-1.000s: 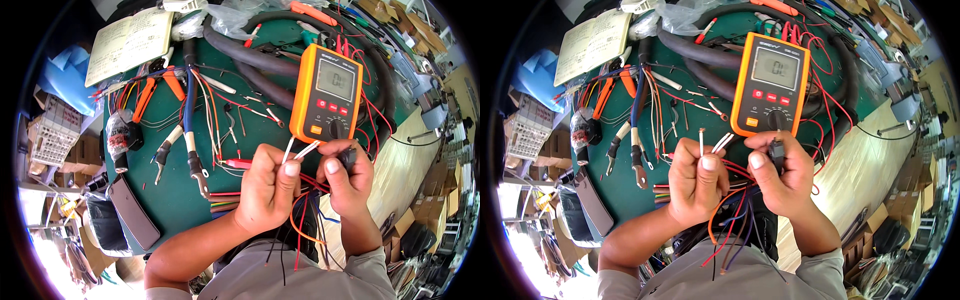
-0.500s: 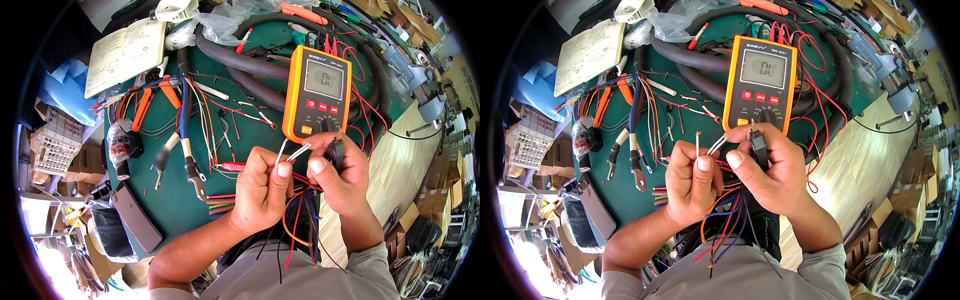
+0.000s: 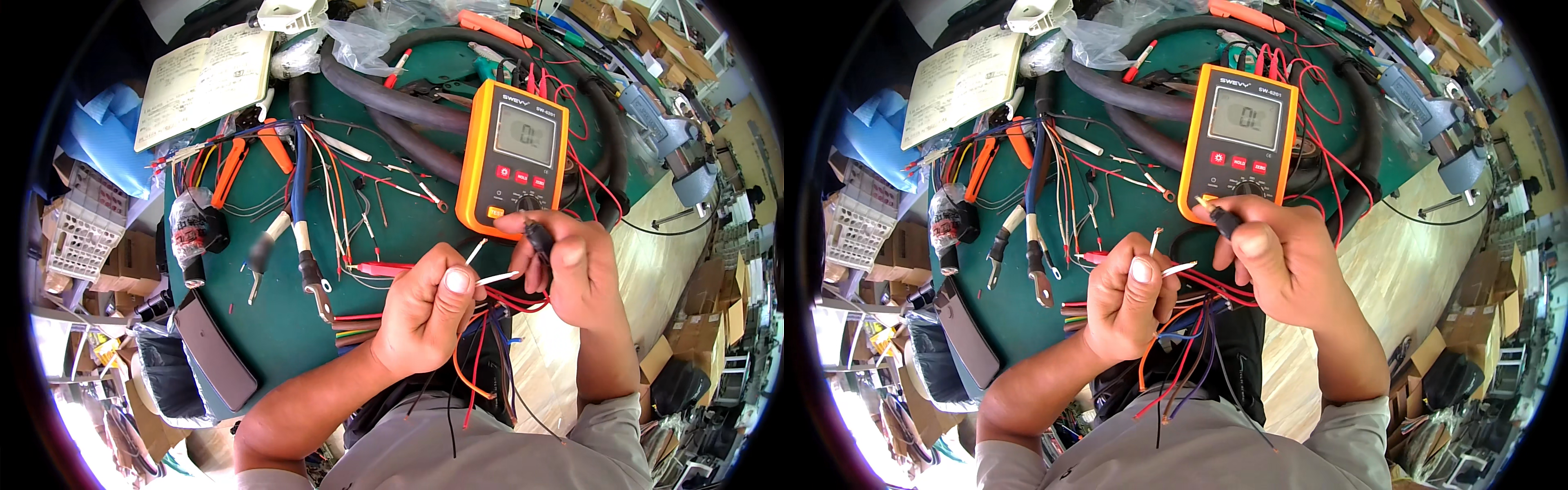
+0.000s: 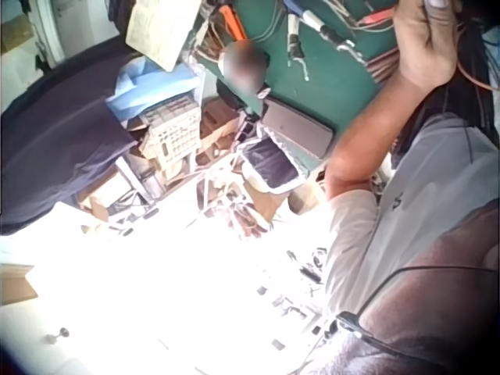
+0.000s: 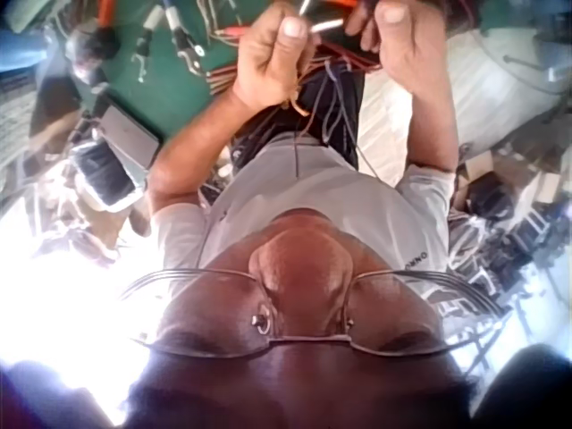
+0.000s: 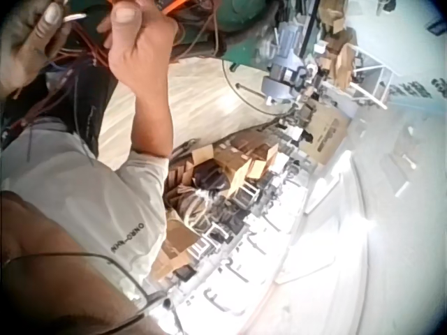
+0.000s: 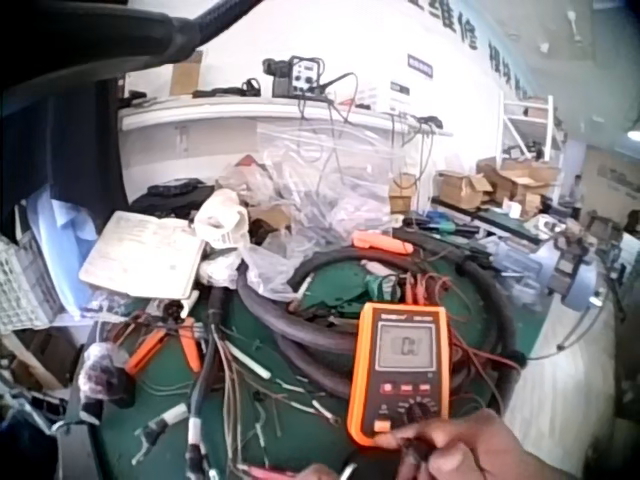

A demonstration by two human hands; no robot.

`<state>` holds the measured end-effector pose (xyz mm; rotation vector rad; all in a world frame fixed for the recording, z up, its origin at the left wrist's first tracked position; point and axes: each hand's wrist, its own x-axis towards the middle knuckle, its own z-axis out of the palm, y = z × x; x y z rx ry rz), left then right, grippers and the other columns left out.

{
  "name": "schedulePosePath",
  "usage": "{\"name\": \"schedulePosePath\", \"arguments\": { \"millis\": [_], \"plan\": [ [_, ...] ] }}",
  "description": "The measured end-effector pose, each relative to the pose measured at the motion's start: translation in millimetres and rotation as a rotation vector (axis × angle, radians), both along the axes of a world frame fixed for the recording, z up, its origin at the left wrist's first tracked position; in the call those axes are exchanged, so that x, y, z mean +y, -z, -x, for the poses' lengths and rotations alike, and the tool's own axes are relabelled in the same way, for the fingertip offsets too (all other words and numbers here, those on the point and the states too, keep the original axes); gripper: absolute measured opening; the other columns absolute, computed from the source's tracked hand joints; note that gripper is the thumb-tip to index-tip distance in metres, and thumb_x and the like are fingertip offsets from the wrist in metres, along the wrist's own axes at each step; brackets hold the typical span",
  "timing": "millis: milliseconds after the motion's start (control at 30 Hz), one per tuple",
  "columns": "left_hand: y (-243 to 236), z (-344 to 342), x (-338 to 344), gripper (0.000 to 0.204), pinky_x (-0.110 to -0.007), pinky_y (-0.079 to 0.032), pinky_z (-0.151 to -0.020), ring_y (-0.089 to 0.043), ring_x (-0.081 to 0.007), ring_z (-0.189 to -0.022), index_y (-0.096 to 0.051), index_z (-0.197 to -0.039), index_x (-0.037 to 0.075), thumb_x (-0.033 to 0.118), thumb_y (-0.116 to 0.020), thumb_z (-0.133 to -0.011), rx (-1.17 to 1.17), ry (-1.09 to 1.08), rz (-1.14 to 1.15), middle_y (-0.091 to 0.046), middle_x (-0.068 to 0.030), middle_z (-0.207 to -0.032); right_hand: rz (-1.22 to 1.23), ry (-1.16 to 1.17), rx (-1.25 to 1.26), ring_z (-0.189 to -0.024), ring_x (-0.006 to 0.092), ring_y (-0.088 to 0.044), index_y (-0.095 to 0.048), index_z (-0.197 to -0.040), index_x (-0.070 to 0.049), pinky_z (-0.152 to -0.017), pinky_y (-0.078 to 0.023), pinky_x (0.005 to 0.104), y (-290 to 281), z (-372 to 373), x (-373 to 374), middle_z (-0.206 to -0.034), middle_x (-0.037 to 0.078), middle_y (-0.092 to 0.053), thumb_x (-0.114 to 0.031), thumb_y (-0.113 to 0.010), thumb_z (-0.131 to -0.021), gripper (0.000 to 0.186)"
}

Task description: The person uses a multimeter to test electrical continuity on various colored wires, pressing the probes against the wire ends and checking the numerical display.

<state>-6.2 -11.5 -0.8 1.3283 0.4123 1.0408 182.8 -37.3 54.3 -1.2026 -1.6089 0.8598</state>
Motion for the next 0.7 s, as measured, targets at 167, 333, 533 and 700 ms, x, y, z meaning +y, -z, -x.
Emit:
{"name": "schedulePosePath", "arguments": {
  "millis": [167,333,533,700],
  "plan": [
    [-1.9,3.8,1.6,0.031,-0.02,-0.032,-0.046,-0.038,-0.0037,-0.049,-0.043,-0.082,0.004,0.026,-0.038,-0.103,-0.026,0.056,0.043,-0.043,0.0026,-0.057,-0.062,-0.093,-0.147,-0.05,0.0126,-0.053,-0.066,-0.103,0.003,-0.05,-0.043,0.0264,-1.9,4.5,5.1,-0.058,0.006,-0.057,-0.043,-0.045,-0.099,0.051],
    [3.1,4.8,3.6,0.033,-0.021,-0.032,-0.047,-0.037,-0.0047,-0.048,-0.041,-0.08,0.005,0.027,-0.036,-0.104,-0.061,0.107,0.044,-0.044,0.001,-0.058,-0.063,-0.046,-0.229,-0.052,0.0191,-0.059,-0.067,-0.102,0.002,-0.053,-0.046,0.0286,-2.3,6.4,3.8,-0.06,0.009,-0.058,-0.04,-0.048,-0.098,0.046],
    [2.0,5.8,4.8,0.033,-0.022,-0.033,-0.047,-0.038,-0.0052,-0.048,-0.04,-0.08,0.005,0.026,-0.036,-0.104,-0.043,0.125,0.023,-0.045,0.0003,-0.058,-0.138,-0.054,-0.304,-0.057,0.0263,-0.063,-0.067,-0.101,0.0,-0.054,-0.048,0.0306,2.6,4.9,5.0,-0.071,0.013,-0.064,-0.038,-0.051,-0.097,0.041],
    [1.0,4.6,4.8,0.033,-0.022,-0.033,-0.048,-0.039,-0.0055,-0.049,-0.041,-0.079,0.004,0.026,-0.036,-0.104,-0.018,0.127,0.017,-0.045,0.0003,-0.058,-0.153,-0.057,-0.337,-0.061,0.0285,-0.064,-0.067,-0.1,0.0,-0.056,-0.049,0.0313,-1.0,5.9,5.9,-0.075,0.014,-0.066,-0.037,-0.053,-0.096,0.039]
  ]
}}
